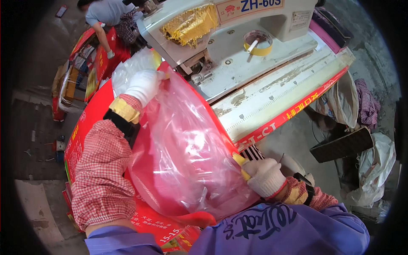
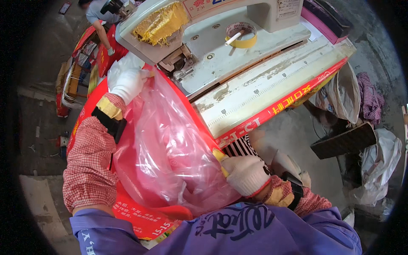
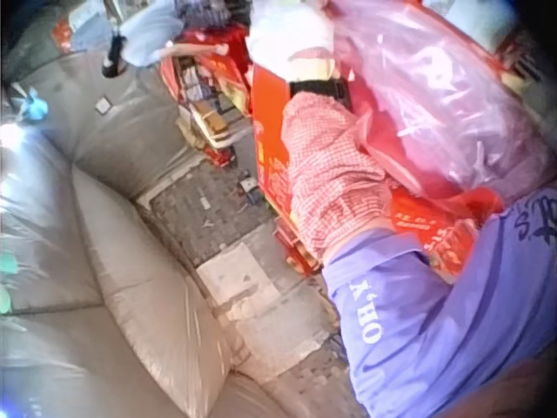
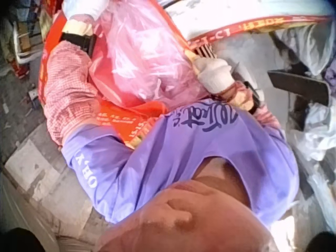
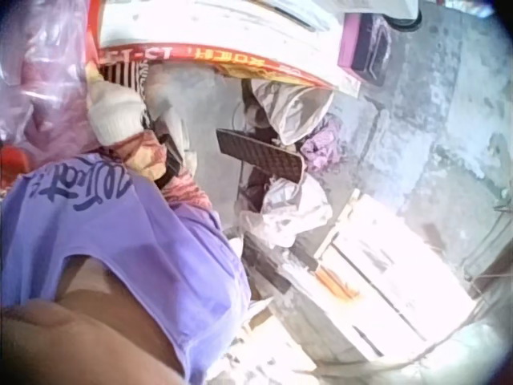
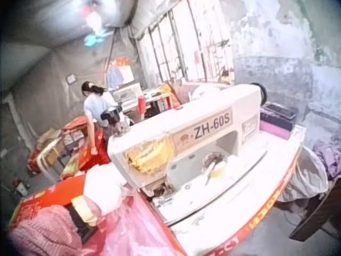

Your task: The recorder is inserting clear plastic liners into larger red printed plastic bags for industrial products.

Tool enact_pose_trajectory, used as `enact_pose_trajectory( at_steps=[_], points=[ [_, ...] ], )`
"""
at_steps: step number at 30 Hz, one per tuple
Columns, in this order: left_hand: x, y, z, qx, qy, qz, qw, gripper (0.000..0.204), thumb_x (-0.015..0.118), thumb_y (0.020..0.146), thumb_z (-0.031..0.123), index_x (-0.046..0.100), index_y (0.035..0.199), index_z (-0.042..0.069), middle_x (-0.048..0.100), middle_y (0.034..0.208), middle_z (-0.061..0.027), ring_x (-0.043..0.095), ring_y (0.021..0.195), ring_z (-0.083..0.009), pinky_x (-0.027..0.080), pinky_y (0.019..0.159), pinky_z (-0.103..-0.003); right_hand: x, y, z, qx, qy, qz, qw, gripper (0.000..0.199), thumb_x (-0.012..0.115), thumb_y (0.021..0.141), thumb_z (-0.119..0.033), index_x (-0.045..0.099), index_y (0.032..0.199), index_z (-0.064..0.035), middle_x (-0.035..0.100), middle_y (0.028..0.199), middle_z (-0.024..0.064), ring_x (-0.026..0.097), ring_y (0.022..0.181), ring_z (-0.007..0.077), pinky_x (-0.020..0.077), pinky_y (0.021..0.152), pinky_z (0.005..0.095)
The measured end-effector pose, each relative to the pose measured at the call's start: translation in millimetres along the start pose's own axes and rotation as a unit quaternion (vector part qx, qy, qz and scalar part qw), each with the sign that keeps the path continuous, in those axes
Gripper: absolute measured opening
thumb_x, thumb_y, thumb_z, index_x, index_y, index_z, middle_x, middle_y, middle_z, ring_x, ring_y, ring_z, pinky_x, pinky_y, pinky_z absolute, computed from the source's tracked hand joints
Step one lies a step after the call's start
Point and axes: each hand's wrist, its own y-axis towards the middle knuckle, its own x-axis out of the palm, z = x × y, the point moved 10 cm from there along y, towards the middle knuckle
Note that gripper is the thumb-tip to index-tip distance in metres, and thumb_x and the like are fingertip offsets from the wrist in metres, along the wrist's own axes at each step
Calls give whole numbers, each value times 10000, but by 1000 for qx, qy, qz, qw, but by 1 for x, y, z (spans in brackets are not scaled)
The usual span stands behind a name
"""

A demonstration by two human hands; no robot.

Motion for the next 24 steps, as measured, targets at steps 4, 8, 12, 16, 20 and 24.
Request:
enact_pose_trajectory(
  at_steps=[4, 8, 12, 16, 20, 24],
  points=[
    [36, -39, -60, -151, -58, -114, 980, 190, 546, 802, 216, 662, 948, 179, 630, 890, -125, 606, 854, -320, 461, 777, -409, 1, 20, -22, 51, 62, -78, 994, 191, 537, 819, -223, 623, 974, -150, 612, 735, 166, 590, 673, 356, 460, 583, 447],
    [-36, -37, -3, 16, 25, 203, 979, 179, 651, 737, 196, 647, 890, 103, 593, 1008, -114, 572, 882, -310, 460, 767, -398, 3, 19, -11, 85, 124, -43, 988, 426, 626, 757, -152, 584, 1172, -235, 578, 637, 156, 573, 573, 325, 472, 532, 397],
    [-55, -29, 8, 41, -31, 280, 958, 264, 712, 673, 173, 630, 913, 100, 585, 911, -99, 575, 815, -300, 464, 723, -396, -9, 15, -17, 70, 125, -15, 990, 426, 624, 775, -183, 574, 1189, -272, 585, 650, 151, 570, 567, 320, 471, 534, 394],
    [-27, -12, -16, -83, -207, 174, 959, 447, 703, 674, 100, 510, 1071, 32, 549, 1068, -154, 546, 955, -330, 434, 840, -358, -6, 16, -24, 84, 101, -107, 986, 402, 576, 804, -185, 540, 1202, -229, 630, 784, 145, 616, 714, 299, 479, 617, 380],
    [-43, -7, 8, -84, -130, 121, 981, 429, 688, 691, 103, 520, 1077, 21, 555, 1049, -165, 551, 954, -313, 443, 817, -365, 2, 10, -5, 169, 195, -107, 960, 360, 585, 808, -173, 580, 1163, -233, 635, 797, 147, 625, 705, 255, 487, 617, 338],
    [-23, -7, -10, -80, -25, 107, 991, 362, 648, 718, 92, 554, 1066, 59, 590, 949, -159, 576, 903, -292, 455, 767, -376, 1, 9, -5, 184, 261, -113, 941, 331, 586, 816, -164, 604, 1138, -237, 635, 759, 130, 622, 653, 216, 487, 592, 309]
  ],
)
